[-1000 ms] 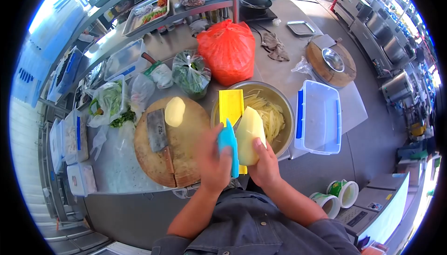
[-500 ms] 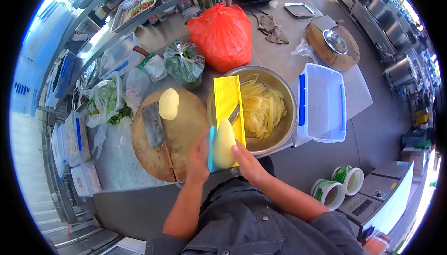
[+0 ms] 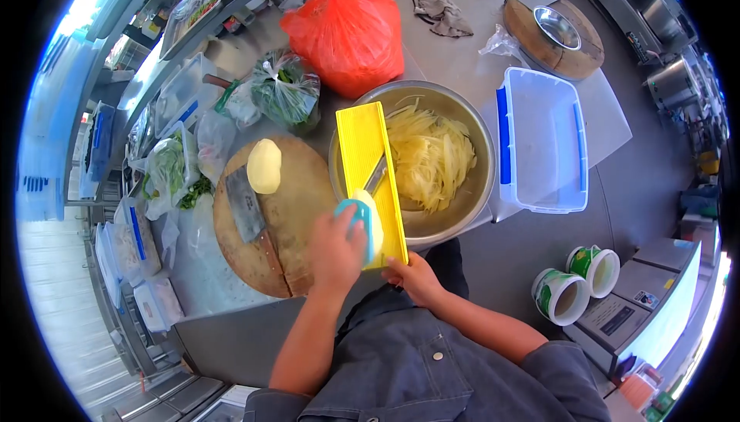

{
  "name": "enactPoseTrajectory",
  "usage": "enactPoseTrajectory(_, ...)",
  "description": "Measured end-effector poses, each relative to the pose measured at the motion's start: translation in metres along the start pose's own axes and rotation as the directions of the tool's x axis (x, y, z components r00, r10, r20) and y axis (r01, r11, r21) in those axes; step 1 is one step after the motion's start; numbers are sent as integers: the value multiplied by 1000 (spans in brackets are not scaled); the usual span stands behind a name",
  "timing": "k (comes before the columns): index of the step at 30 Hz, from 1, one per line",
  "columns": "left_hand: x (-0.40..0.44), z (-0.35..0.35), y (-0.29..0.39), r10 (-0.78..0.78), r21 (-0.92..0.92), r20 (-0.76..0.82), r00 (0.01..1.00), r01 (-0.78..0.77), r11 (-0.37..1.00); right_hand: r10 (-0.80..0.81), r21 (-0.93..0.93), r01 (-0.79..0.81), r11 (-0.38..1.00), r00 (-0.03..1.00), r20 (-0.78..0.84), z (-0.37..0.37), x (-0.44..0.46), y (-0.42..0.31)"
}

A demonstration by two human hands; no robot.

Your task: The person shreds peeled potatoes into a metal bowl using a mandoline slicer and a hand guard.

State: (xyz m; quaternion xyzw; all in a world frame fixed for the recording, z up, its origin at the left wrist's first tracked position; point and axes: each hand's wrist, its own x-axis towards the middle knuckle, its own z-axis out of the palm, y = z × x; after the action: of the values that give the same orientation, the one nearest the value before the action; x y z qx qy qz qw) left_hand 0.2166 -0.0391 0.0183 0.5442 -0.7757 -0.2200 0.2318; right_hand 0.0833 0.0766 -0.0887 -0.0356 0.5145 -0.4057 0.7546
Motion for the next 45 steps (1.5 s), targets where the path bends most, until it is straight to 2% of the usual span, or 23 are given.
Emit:
enactPoseTrajectory(2, 0, 6, 9, 46, 176, 13, 999, -48, 983, -230, 96, 221, 970, 970, 85, 4, 10, 8)
enactPoseTrajectory(3, -1, 9, 13, 50, 183, 22, 998, -53, 982, -229, 108, 220, 970, 970, 85, 6, 9, 5)
enactPoseTrajectory(5, -7, 15, 19, 57, 330, 69, 996, -76, 941, -240, 46, 238, 970, 969, 50, 13, 0, -4)
enactPoseTrajectory(8, -5, 22, 23, 101, 382, 49, 994, -112, 917, -216, 62, 214, 975, 975, 40, 14, 0, -3)
enactPoseTrajectory(9, 1, 25, 22, 103, 388, 59, 993, -118, 914, -214, 74, 210, 975, 976, 38, 14, 2, 1)
enactPoseTrajectory(11, 29, 34, 21, 56, 385, 36, 998, -66, 921, -315, 150, 300, 942, 945, 85, 14, 6, 10)
enactPoseTrajectory(13, 78, 43, 18, 85, 366, 45, 995, -96, 926, -337, 162, 322, 933, 938, 75, 14, 7, 14)
enactPoseTrajectory(15, 125, 48, 19, 232, 430, 0, 973, -210, 878, -368, 169, 352, 921, 927, 74, 16, 6, 15)
enactPoseTrajectory(18, 150, 40, 4, 176, 374, 34, 984, -175, 911, -337, 191, 322, 927, 941, 46, 17, 4, 12)
enactPoseTrajectory(19, 138, 33, 9, 106, 319, 52, 993, -117, 941, -314, 174, 303, 937, 949, 40, 17, 4, 10)
enactPoseTrajectory(21, 97, 15, 23, 83, 305, 110, 990, -113, 946, -291, 173, 283, 943, 956, 23, 16, 5, 9)
enactPoseTrajectory(24, 28, 5, 33, 43, 418, 180, 983, -116, 901, -311, 184, 297, 937, 949, 55, 15, 8, 9)
enactPoseTrajectory(27, 9, 25, 24, 41, 461, 185, 982, -124, 879, -311, 113, 303, 946, 948, 65, 14, 7, 6)
enactPoseTrajectory(29, 29, 35, 21, 56, 474, 142, 988, -118, 872, -346, 85, 338, 937, 930, 125, 11, 8, 7)
enactPoseTrajectory(31, 89, 46, 22, 44, 395, 67, 997, -67, 916, -343, 119, 332, 936, 934, 94, 17, 5, 12)
enactPoseTrajectory(33, 134, 49, 27, 168, 497, 66, 984, -178, 849, -364, 142, 354, 924, 930, 47, 19, 6, 10)
enactPoseTrajectory(36, 110, 37, 30, 147, 464, 124, 981, -189, 865, -324, 133, 318, 939, 946, 24, 17, 7, 9)
enactPoseTrajectory(40, 6, 30, 25, 113, 518, 196, 974, -201, 831, -315, 183, 302, 936, 948, 46, 13, 13, 15)
enactPoseTrajectory(41, 11, 34, 23, 114, 519, 206, 972, -208, 829, -336, 157, 323, 933, 940, 61, 13, 11, 14)
enactPoseTrajectory(43, 37, 46, 19, 121, 479, 83, 989, -146, 865, -352, 129, 340, 931, 932, 83, 13, 8, 12)
enactPoseTrajectory(45, 115, 56, 26, 146, 497, 57, 988, -155, 854, -375, 166, 360, 918, 925, 65, 15, 5, 10)
